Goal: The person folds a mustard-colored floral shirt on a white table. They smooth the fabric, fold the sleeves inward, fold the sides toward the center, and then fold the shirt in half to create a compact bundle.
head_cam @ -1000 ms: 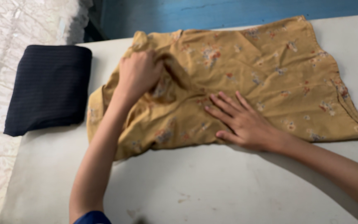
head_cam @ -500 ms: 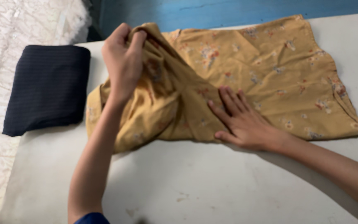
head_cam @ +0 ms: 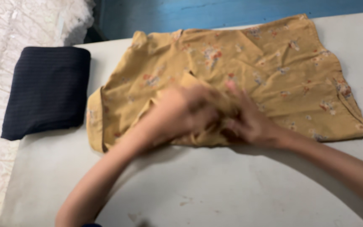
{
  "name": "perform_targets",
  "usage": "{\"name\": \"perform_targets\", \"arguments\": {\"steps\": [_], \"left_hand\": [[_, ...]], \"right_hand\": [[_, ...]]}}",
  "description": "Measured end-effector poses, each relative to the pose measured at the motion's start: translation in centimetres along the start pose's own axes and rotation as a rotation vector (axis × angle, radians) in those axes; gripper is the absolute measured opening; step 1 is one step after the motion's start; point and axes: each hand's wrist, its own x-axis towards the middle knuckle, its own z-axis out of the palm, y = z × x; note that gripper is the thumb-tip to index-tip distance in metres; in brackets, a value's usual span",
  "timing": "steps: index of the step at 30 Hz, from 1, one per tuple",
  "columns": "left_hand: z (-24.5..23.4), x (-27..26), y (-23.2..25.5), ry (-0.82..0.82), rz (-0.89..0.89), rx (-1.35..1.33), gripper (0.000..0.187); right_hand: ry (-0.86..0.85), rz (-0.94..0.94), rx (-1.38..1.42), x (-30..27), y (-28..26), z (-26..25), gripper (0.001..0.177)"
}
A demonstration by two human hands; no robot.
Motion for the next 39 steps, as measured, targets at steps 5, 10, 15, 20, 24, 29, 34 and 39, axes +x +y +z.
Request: {"name": "perform_targets", "arguments": {"steps": [5,10,15,20,24,29,34,39], "left_hand": [[2.7,-3.2,1.2,-0.238,0.444,0.326,0.065],[1.1,-6.0,-1.0,-0.074,0.359,0.345,0.087],[-0.6,-7.3,-4.4,0.080,0.108,0.403,0.114],[0.6,-8.0,-6.8,0.134,-0.024,0.319,0.132],[1.2,-8.6,-7.4,0.154,-0.020,0.327,0.135],[1.0,-8.2,-7.3,0.167,-0.033,0.213,0.142],[0.5,-8.2,-7.0,0.099,-0.153,0.093,0.128],[-0.9,-7.3,-7.4,0.051,-0.319,-0.034,0.065]], "right_hand": [[0.113,0.131,0.366,1.9,0.1,-1.8,0.052],[0.052,0.257,0.258,6.1,0.2,-1.8,0.037],[-0.193,0.299,0.165,12.0,2.2,-0.6,0.051],[-0.428,0.312,0.229,13.8,3.1,-1.0,0.037],[-0.353,0.428,0.304,13.5,2.3,-3.9,0.030],[0.166,0.161,0.085,10.3,0.2,-6.9,0.022],[0.711,-0.515,-0.836,6.7,-3.1,-9.7,0.024],[-0.233,0.546,-1.422,-0.9,-5.2,-10.3,0.033]]}}
